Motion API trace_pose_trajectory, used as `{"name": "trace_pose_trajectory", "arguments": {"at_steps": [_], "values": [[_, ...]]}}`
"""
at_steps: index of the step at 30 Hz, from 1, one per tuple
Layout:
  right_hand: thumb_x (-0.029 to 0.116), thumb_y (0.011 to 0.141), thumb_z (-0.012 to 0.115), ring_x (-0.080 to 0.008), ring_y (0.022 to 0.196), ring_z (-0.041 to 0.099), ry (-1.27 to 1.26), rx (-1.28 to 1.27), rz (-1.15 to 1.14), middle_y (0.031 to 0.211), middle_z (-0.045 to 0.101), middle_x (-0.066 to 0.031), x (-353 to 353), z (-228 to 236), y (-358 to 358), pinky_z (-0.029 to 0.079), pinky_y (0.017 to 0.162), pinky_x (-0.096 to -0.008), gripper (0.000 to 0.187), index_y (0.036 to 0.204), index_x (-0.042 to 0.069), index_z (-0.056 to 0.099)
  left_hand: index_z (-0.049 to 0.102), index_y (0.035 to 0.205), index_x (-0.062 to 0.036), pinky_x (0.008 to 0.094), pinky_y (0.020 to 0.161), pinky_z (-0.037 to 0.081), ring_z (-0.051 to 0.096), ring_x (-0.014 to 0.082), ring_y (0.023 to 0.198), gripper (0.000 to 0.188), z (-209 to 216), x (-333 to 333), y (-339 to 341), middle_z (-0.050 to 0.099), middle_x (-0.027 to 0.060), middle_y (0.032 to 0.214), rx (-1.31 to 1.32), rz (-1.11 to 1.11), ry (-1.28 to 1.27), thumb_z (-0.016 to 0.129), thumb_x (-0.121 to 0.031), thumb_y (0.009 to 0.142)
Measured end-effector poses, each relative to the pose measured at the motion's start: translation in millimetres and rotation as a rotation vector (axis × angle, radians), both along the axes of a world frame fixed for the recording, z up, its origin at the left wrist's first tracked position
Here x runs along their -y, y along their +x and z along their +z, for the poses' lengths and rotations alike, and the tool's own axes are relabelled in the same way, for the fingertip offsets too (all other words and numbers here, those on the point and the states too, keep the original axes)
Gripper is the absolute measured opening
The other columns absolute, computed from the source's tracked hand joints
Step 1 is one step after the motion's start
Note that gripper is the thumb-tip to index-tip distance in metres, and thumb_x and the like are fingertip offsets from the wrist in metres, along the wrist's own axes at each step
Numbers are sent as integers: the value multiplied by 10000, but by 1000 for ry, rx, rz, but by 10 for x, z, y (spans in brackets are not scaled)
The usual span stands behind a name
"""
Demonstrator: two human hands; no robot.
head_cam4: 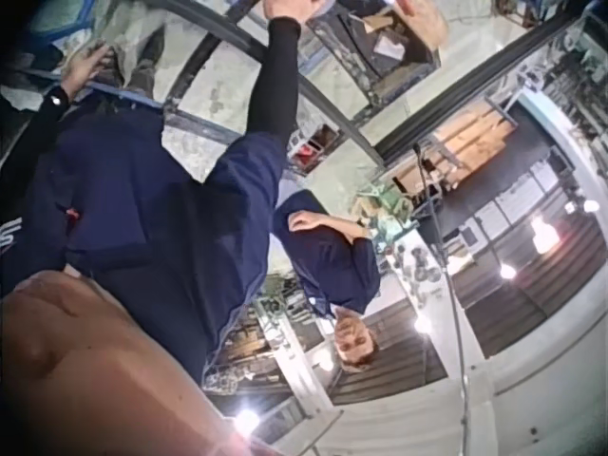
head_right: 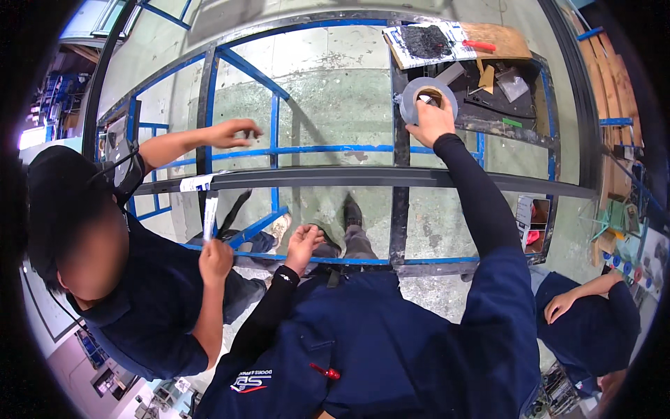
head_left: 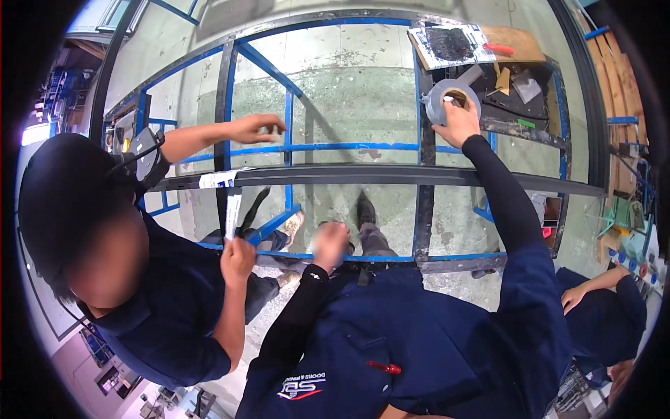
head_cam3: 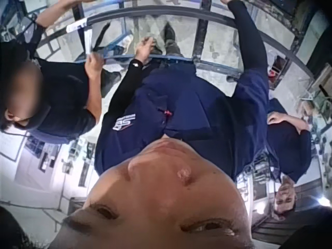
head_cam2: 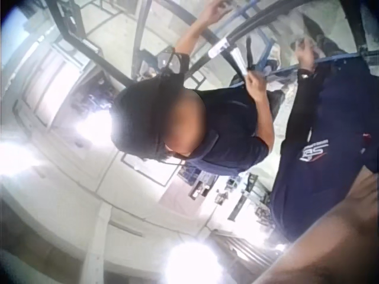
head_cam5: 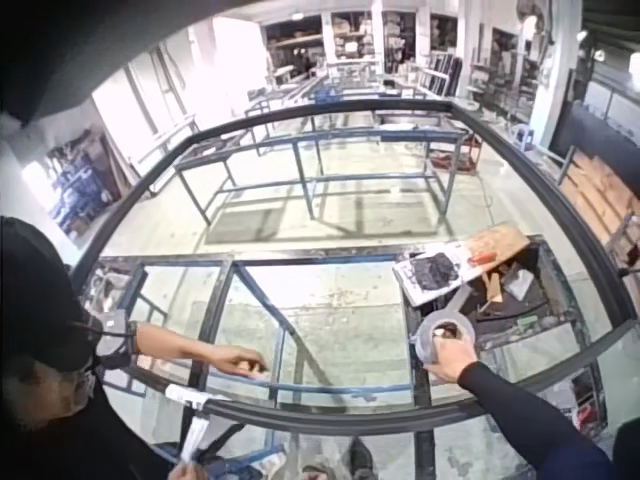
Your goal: The person applies white protective tape to the edges of a large black window frame resting on a blue metal stand. They smooth the tape along the frame's profile and use a utility knife to cut the tape at the corners.
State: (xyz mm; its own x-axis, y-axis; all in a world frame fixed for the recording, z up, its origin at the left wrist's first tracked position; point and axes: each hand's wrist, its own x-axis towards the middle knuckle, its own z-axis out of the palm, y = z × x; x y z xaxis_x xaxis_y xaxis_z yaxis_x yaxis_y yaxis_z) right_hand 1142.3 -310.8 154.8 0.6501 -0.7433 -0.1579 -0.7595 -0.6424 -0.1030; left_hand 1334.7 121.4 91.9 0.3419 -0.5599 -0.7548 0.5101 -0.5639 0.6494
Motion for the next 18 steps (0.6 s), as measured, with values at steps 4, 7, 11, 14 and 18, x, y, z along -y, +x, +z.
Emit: {"name": "trace_pose_trajectory", "arguments": {"at_steps": [4, 7, 11, 14, 18], "values": [[398, 783, 797, -452, 974, 668, 222, 353, -33, 978, 694, -261, -192, 599, 72, 535, 822, -486, 531, 1036, -34, 620, 563, 1257, -30, 277, 879, 531, 666, 132, 1020, 302, 397, 97, -19, 690, 84, 1132, 65, -54, -147, 630, -233, 1044], [333, 728, 823, -420, 896, 691, 460, 580, 100, 966, 689, -268, -838, 1431, 270, 538, 791, -452, 561, 1103, -40, 635, 521, 1361, -21, 306, 983, 498, 634, 160, 1116, 412, 1099, 284, 9, 650, 100, 1229, 178, -16, -409, 665, -205, 1021], [323, 716, 840, -405, 823, 700, 596, 586, 184, 893, 685, -251, -1682, 2070, 454, 542, 738, -420, 549, 1071, -49, 649, 400, 1493, 13, 341, 1063, 466, 577, 201, 1226, 702, 1959, 652, 73, 571, 127, 1340, 528, 46, -696, 764, -92, 902], [307, 720, 847, -381, 838, 727, 768, 623, 115, 916, 701, -263, -2193, 2016, 532, 559, 759, -408, 551, 1075, -72, 663, 542, 1371, 29, 340, 1026, 489, 611, 205, 1169, 588, 2023, 589, 95, 607, 121, 1271, 549, 76, -602, 806, -120, 867], [349, 729, 820, -373, 880, 739, 882, 631, -69, 960, 720, -275, -2799, 1581, 467, 563, 802, -412, 621, 1142, -88, 665, 675, 1144, 46, 296, 861, 531, 651, 149, 972, 293, 1728, 289, 78, 683, 91, 1062, 543, 95, -400, 758, -131, 925]]}}
